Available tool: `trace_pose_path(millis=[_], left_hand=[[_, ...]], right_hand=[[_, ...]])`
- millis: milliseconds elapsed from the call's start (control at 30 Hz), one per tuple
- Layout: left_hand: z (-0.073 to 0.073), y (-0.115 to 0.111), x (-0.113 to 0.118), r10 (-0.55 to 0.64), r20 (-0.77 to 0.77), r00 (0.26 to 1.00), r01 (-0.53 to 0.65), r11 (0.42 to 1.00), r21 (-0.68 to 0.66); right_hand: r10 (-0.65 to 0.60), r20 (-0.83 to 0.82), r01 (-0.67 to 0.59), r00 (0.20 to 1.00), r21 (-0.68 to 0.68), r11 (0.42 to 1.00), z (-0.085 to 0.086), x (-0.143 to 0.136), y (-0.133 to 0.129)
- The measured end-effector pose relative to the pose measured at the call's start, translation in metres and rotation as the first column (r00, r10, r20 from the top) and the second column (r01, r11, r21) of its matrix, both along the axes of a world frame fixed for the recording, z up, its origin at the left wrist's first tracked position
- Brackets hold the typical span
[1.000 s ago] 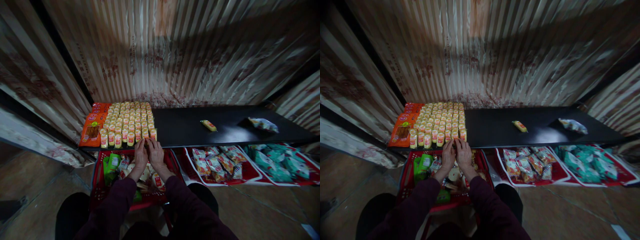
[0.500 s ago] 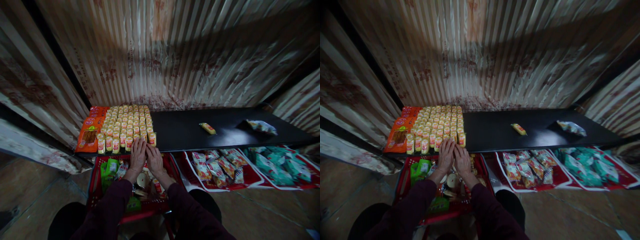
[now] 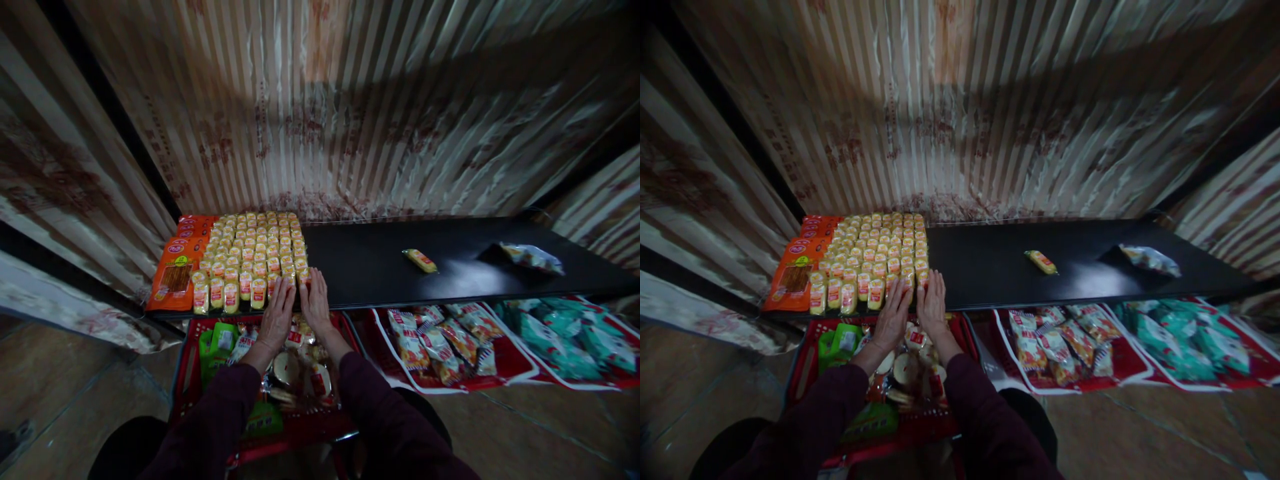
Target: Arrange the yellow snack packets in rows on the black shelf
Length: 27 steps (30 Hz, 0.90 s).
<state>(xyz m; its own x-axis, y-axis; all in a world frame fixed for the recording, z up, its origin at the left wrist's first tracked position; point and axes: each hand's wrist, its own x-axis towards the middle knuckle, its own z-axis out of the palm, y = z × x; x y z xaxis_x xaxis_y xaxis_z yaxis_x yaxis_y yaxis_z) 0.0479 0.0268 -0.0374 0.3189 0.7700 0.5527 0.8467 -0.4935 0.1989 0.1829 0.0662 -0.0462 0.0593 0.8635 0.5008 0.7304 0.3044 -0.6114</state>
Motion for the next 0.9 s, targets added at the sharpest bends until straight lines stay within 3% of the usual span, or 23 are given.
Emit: trace_pose_path(millis=[333, 667, 900], left_hand=[[0.003, 0.007, 0.004, 0.004, 0.018, 1.0, -0.004, 1.0, 0.017], [0.011, 0.012, 0.0, 0.02, 0.011, 1.0, -0.021, 0.996, 0.09], [0.008, 0.017, -0.005, 0.02, -0.029, 0.999, -0.018, 0.997, 0.072]], right_hand=[[-0.026, -0.033, 0.026, 0.999, 0.003, 1.0, 0.008, -0.003, 0.007], [0.058, 0.068, -0.057, 0.996, -0.012, 0.998, 0.008, -0.006, 0.013], [0.064, 0.128, -0.061, 0.99, -0.031, 0.998, 0.007, -0.008, 0.013]])
